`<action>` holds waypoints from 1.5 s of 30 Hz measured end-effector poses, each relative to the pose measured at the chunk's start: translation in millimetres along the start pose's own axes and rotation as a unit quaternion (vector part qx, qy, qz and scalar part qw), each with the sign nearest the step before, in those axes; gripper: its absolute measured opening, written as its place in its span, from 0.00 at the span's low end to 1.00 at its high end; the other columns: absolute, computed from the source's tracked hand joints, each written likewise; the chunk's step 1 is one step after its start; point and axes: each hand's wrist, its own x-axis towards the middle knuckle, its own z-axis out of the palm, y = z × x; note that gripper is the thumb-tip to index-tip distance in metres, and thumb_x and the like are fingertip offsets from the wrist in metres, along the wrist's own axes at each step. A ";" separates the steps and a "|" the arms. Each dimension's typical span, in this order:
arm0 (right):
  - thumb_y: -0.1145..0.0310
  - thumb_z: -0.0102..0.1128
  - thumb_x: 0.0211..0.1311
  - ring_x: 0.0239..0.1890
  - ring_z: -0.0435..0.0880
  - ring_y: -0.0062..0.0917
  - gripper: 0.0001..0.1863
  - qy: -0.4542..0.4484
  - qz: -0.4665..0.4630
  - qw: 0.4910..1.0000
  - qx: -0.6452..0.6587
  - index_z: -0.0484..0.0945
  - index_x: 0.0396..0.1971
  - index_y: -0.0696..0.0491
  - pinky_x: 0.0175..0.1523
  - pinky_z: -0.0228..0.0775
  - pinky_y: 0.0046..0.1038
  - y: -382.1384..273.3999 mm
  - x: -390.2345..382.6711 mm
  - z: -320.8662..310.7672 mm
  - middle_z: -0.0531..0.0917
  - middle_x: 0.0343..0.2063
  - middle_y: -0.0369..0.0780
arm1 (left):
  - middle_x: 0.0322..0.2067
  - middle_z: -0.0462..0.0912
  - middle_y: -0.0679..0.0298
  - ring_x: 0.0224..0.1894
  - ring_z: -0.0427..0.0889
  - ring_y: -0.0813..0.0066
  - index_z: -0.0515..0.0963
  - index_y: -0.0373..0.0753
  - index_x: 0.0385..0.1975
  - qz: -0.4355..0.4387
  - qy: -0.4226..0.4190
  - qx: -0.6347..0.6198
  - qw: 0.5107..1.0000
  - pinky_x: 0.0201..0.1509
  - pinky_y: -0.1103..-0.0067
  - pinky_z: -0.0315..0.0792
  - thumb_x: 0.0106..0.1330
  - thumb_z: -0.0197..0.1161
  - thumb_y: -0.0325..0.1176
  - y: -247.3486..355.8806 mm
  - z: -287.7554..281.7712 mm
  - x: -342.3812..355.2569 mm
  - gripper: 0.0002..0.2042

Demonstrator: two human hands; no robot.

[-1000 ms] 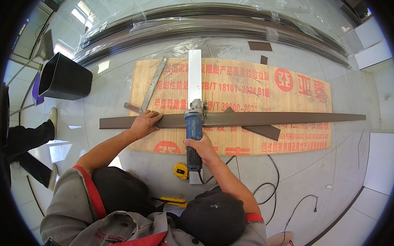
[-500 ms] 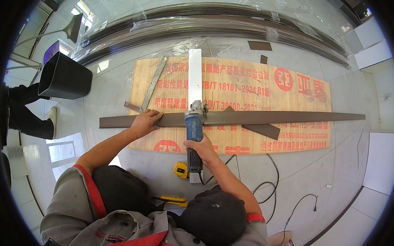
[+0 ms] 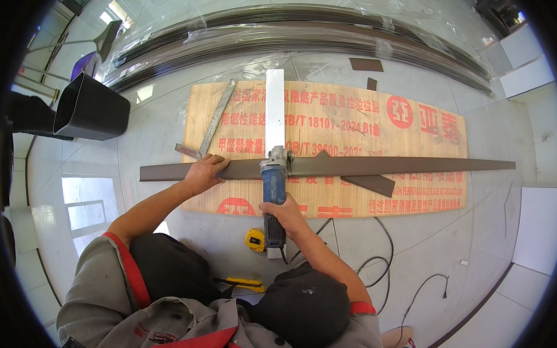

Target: The person measures a wall corner, cuts a metal strip to size, applies adhesive, and installs it as a baseboard. They repeat the process for a second section, ensuring alignment and fit.

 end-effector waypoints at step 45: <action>0.68 0.69 0.56 0.30 0.85 0.28 0.19 0.091 -0.163 0.976 0.116 0.74 0.43 0.60 0.37 0.82 0.29 -68.3 -55.4 -53.4 0.83 0.30 0.43 | 0.46 0.80 0.53 0.51 0.79 0.53 0.69 0.38 0.65 0.204 -0.025 -0.056 0.977 0.55 0.64 0.74 0.57 0.73 0.45 104.1 -44.9 28.0 0.36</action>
